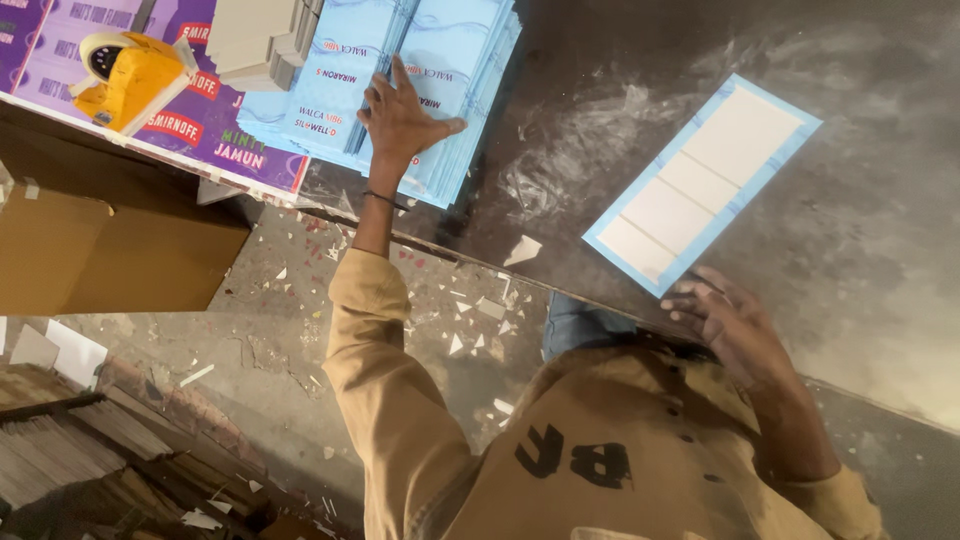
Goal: The person folds and assembles flat-packed cardboard boxes on a workbench. They fold the side flaps, press the seams, and stack the completed boxes. The person handles multiple boxes one at a time, aligning and stacking them into a neat pile.
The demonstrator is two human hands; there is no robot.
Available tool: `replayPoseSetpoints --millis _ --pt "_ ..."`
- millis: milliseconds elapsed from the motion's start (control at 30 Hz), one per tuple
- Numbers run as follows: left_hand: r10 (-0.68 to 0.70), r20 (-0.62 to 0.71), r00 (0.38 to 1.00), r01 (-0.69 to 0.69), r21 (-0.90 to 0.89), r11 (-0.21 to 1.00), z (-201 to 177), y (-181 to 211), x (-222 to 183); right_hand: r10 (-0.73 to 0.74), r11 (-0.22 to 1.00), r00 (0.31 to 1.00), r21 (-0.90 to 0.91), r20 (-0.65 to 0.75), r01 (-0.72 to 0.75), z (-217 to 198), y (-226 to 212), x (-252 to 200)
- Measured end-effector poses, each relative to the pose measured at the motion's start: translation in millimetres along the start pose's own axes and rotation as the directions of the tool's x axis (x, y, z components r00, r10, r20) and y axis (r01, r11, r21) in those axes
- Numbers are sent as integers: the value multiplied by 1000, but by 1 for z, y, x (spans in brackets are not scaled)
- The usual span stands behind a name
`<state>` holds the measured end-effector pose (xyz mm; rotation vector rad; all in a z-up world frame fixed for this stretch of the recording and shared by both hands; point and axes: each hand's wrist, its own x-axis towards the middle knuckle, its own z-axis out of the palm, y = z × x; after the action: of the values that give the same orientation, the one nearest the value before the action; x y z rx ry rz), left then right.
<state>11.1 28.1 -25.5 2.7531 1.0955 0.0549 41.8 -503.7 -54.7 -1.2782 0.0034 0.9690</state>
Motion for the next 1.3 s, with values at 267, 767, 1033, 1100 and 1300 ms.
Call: replayPoseSetpoints --millis 267,767,1033,1100,1300 --pt "49 -16 999 -49 -57 997 -13 8 -20 -29 997 999 72 17 28 -16 15 7" --pt "928 37 370 -927 82 366 55 174 -227 -81 997 889 -35 -451 73 18 19 3" --pt "891 -265 369 -916 61 397 106 200 -205 -397 911 915 -151 -74 384 35 10 -16" --pt "852 -350 390 -895 74 440 94 194 -188 -407 904 911 -173 -64 392 32 11 -19" --pt "565 -662 492 -834 -174 523 -5 143 -126 -431 845 901 -372 -49 384 16 11 -22"
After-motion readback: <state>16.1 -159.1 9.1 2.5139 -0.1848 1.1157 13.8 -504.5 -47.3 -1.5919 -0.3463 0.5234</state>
